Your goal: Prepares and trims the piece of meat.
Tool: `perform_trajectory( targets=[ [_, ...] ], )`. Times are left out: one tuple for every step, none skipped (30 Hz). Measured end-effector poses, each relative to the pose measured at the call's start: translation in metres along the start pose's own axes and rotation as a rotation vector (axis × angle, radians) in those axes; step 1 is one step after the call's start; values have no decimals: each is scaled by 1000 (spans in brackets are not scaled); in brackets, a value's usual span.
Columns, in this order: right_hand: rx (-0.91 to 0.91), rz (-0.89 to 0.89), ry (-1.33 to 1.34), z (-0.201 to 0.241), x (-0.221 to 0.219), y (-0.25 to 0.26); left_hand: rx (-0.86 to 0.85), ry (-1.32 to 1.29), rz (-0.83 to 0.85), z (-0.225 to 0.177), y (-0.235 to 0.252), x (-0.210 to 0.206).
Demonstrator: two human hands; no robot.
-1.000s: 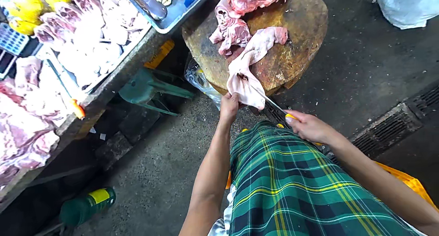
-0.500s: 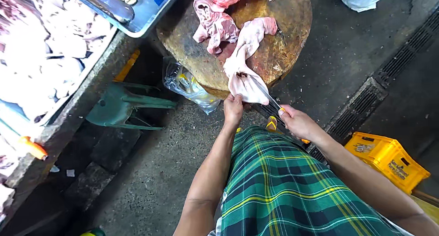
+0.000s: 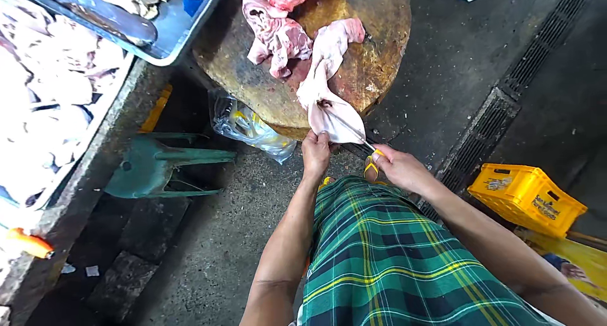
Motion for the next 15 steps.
perform_trajectory(
  targets=[
    [6,-65,-57,-1,6,-1,-2,4,-6,0,0,-2],
    [14,-110,-103,-4,11,-4,15,-5,-15,1,-1,-3],
    [15,-131,-116,-8,14,-9,47,-21,-29,1,-2,-5],
    [4,-127,-97,-15,16,-13,89,-46,-48,0,-3,-7],
    [-16,-115,-47,-23,18,-15,136,-73,-67,-1,-5,-10],
    [-44,-103,26,-32,19,-18,184,-87,-75,0,-7,-13],
    [-68,-91,86,-41,18,-19,231,-91,-65,2,-10,-17],
    [-78,-80,128,-46,17,-19,277,-91,-44,5,-13,-24],
    [-74,-56,152,-49,17,-17,318,-111,-7,7,-15,-32],
    [-55,-25,154,-49,15,-16,364,-164,30,11,-17,-41],
    [-19,6,134,-47,13,-13,402,-247,53,13,-19,-49],
    [20,28,97,-46,10,-10,422,-339,49,15,-20,-55],
    [57,39,50,-46,8,-5,431,-409,23,17,-21,-57],
    [91,21,5,-47,7,0,434,-453,-10,18,-22,-58],
    [109,-32,-44,-50,9,4,430,-490,-20,19,-23,-57]
  ],
)
Point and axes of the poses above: each hand's wrist, its own y-axis towards the middle knuckle, its own x-axis out of the back of the hand, z = x × y, the point moved 6 cm from there along y, towards the middle knuckle, and after that the axes turned 13 degrees about -z, right-handed, at the moved point
